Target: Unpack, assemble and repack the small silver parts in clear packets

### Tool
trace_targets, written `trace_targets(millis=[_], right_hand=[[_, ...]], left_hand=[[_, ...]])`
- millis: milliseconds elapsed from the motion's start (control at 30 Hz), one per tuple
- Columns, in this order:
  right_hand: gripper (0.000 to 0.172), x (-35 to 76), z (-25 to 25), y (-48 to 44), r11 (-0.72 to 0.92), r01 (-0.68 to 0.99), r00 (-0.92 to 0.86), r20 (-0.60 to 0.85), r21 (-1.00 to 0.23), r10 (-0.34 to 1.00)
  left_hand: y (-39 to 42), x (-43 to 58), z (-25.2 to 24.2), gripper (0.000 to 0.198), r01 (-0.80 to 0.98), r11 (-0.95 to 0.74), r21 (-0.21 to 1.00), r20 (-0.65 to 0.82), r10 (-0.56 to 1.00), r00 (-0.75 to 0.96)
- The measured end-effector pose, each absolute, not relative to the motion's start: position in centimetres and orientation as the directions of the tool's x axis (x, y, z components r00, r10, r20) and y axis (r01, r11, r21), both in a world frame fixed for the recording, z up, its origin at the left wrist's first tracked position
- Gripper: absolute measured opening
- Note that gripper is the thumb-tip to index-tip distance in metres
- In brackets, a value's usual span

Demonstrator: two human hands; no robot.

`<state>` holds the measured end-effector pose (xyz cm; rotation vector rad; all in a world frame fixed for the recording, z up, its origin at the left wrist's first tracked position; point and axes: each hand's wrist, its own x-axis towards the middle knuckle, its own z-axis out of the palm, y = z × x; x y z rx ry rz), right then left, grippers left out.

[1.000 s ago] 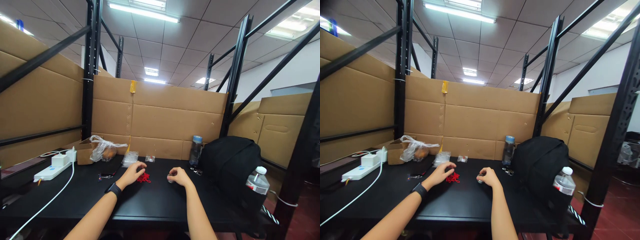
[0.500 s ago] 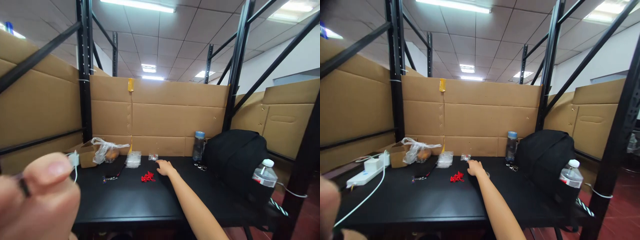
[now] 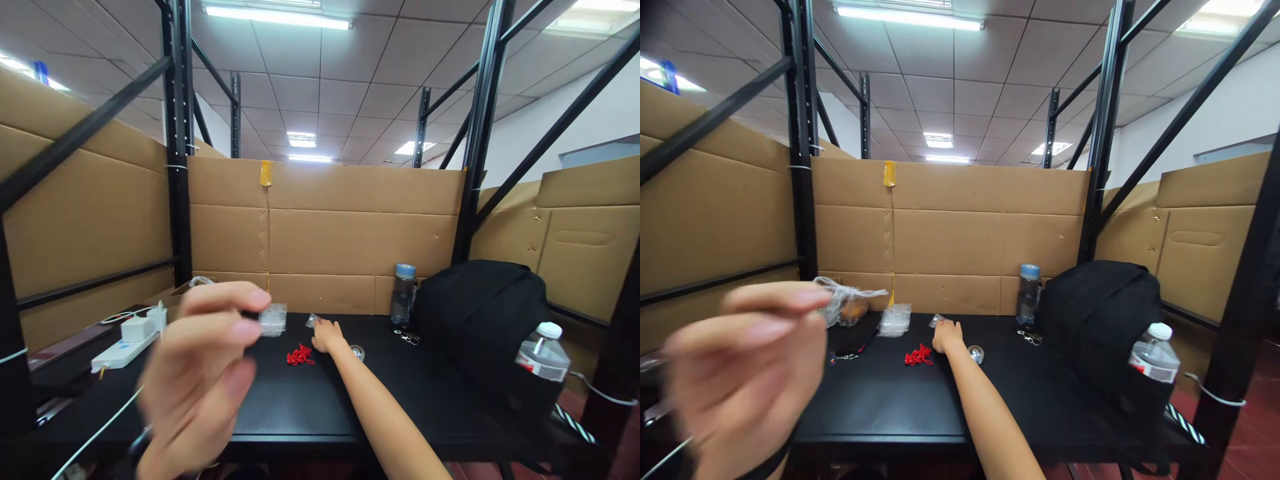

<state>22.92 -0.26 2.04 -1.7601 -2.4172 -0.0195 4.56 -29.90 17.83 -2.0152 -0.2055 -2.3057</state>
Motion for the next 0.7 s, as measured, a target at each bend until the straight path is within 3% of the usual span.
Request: trace_targets(millis=[100,167,300,433,567,700], right_hand=[[0.061,24.2,2.0,-0.6,0.365,0.93,-0.35,0.191,-0.044,0.917],[0.057,24.9,2.3,-0.6,0.4,0.914,-0.384,0.169,-0.068,0.908],[0.039,25.3,3.2,-0.7,0.363,0.927,-0.344,0.173,-0.096,0.923],[0.025,25.7,3.1,-1.7,0.336,0.935,-0.306,0.222,-0.111,0.926],[0.024,26.9,2.6,-2.7,0.267,0.945,-0.189,0.353,-0.187,0.916],[0.031,28.1,2.9,-2.9,0.185,0.956,-0.077,0.411,-0.23,0.908]], left_hand=[[-23.9,7.6,18.7,0.013,0.06,-0.96,0.274,0.958,0.266,-0.111],[-20.0,9.4,17.9,0.012,0.131,-0.914,0.383,0.924,0.379,-0.058],[-12.8,11.3,14.4,0.013,0.283,-0.873,0.398,0.882,0.449,0.143],[-6.6,10.2,8.7,0.016,0.478,-0.754,0.45,0.767,0.601,0.225],[-3.5,7.8,2.9,0.021,0.637,-0.6,0.483,0.655,0.731,0.191],[-3.4,6.9,0.4,0.023,0.664,-0.58,0.472,0.565,0.777,0.277]])
